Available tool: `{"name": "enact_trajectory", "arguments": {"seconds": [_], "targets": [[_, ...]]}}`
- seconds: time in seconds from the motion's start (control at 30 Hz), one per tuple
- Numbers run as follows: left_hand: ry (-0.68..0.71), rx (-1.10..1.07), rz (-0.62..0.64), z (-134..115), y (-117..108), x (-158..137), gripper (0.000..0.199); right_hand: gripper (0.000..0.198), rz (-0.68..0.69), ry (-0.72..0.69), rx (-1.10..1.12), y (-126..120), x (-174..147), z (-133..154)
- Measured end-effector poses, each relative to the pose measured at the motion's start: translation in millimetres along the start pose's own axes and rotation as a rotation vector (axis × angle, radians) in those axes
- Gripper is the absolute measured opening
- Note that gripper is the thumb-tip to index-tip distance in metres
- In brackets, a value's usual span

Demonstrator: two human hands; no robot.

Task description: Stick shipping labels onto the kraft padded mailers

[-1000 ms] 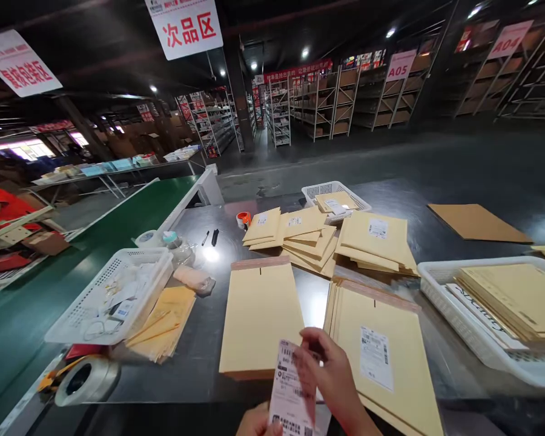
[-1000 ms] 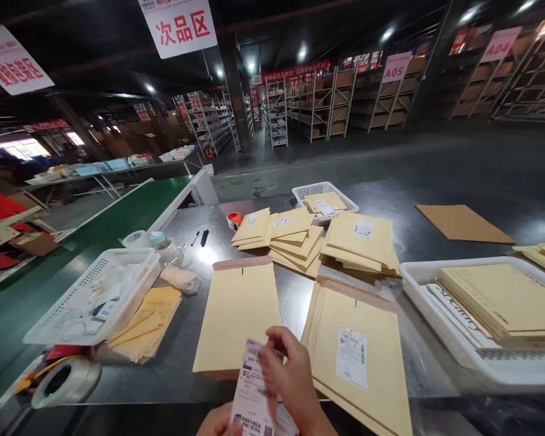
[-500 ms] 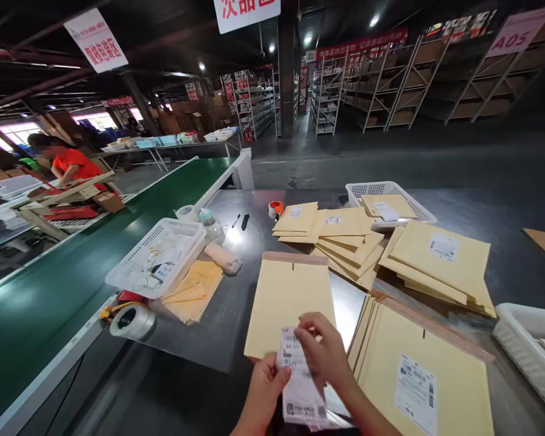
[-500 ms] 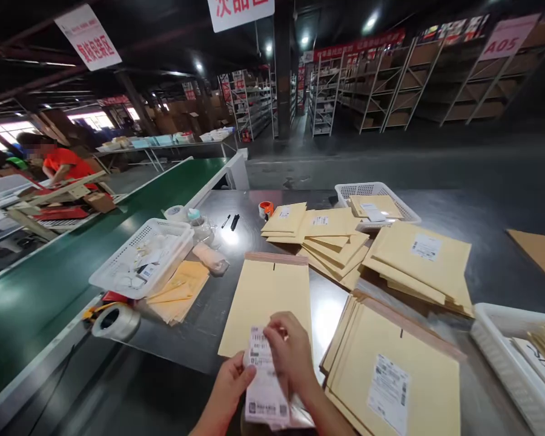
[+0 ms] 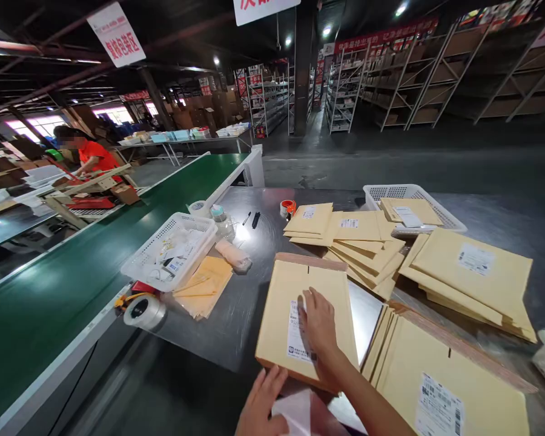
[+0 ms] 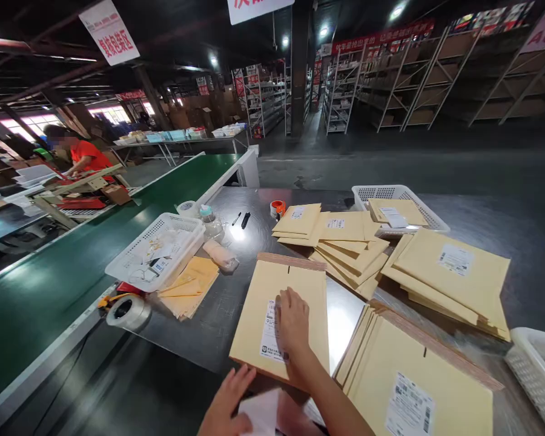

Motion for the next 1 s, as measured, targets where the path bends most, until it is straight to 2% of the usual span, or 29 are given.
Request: {"name": "enact_trajectory", "arguments": {"seconds": [0.1,0.13,0.17,0.2,0.27,0.3,0.33,0.47,0.57,0.67,0.77,0.83,0.87,0.93,1.0], "targets": [[0.076,0.31,0.078,-1,-11,21,0.025,0.051,0.16,-0.437,-0.146,18,-34,28],[0.097,0.366,0.118,-1,-11,24,0.027,0.055,0.224,-0.533,-0.186,22,-39,31],[0.114,0.403,0.154,-1,-10,26,0.028,0.058,0.274,-0.545,-0.221,24,-37,28],[0.125,0.433,0.172,-2,-10,27,0.027,0.059,0.297,-0.479,-0.261,23,-29,21],[0.128,0.488,0.187,-1,-9,26,0.027,0.057,0.282,-0.242,-0.345,14,-11,0],[0.118,0.502,0.2,1,-8,26,0.029,0.057,0.266,-0.169,-0.366,9,-9,-7],[0.102,0.5,0.218,3,-7,25,0.03,0.06,0.26,-0.161,-0.365,7,-13,-8],[0.041,0.394,0.283,12,-10,25,0.029,0.08,0.356,-0.491,-0.272,19,-75,19],[0.089,0.339,0.218,8,-27,22,0.024,0.069,0.367,-0.475,-0.269,23,-95,24],[0.279,0.231,0.256,-11,-35,17,0.019,0.048,0.374,-0.41,-0.111,12,-82,25],[0.449,0.179,0.322,-23,-27,17,0.02,0.031,0.418,-0.401,0.095,-10,-66,28],[0.511,0.298,0.282,-17,-19,22,0.016,0.029,0.336,-0.381,0.198,-40,-55,29],[0.527,0.381,0.259,-11,-14,25,0.016,0.031,0.224,-0.369,0.238,-63,-51,27],[0.521,0.504,0.214,3,-6,31,0.021,0.039,-0.089,-0.365,0.286,-121,-53,19],[0.52,0.515,0.188,8,-3,32,0.018,0.049,-0.377,-0.386,0.238,-174,-71,3]]}}
Point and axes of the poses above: each hand's wrist, its own x-axis towards the middle knuckle, its own y-axis out of the palm, z = x × y, the point moved 7 cm from there along x, towards the middle knuckle, and after that the axes turned 10 degrees about y, right-handed, at the moved point
